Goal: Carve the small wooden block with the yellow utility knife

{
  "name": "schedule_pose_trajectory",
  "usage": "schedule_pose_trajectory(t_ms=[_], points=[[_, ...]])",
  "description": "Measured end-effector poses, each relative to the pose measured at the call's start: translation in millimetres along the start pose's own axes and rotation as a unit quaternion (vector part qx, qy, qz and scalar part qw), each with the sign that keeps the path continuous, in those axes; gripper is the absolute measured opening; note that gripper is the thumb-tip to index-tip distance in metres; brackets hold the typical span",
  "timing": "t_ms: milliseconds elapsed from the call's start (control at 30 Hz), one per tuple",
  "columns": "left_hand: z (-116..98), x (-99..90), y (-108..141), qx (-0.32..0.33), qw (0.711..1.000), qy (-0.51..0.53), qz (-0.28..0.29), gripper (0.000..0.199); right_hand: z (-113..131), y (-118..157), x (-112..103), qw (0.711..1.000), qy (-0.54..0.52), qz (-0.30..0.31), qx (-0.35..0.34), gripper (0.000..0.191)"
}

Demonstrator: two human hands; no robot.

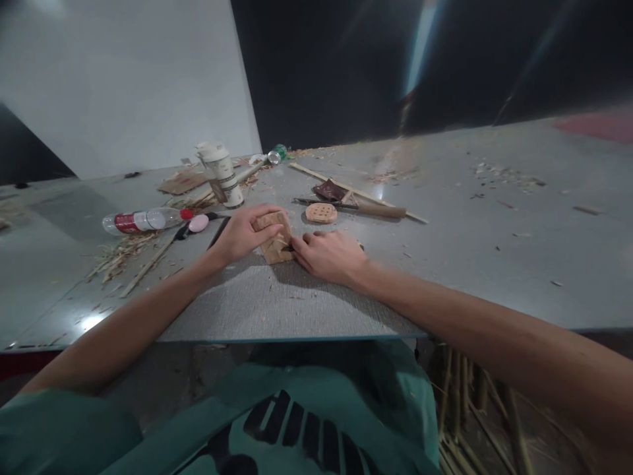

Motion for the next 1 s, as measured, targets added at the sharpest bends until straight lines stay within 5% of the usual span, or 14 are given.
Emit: schedule_pose_trajectory(t_ms=[1000], points=[[1.9,1.8,1.1,0.011,1.0,0.013,0.013,0.028,0.7,-0.4,6.2,0.999,-0.001,0.048,0.004,0.05]])
Point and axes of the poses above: each hand's wrist, its own y-axis away from the middle knuckle, its own x-axis out of the palm, z = x × y, the point moved 10 cm from there along -y, towards the middle knuckle, and after that the axes turned 5 degrees about x, right-handed, at the moved point
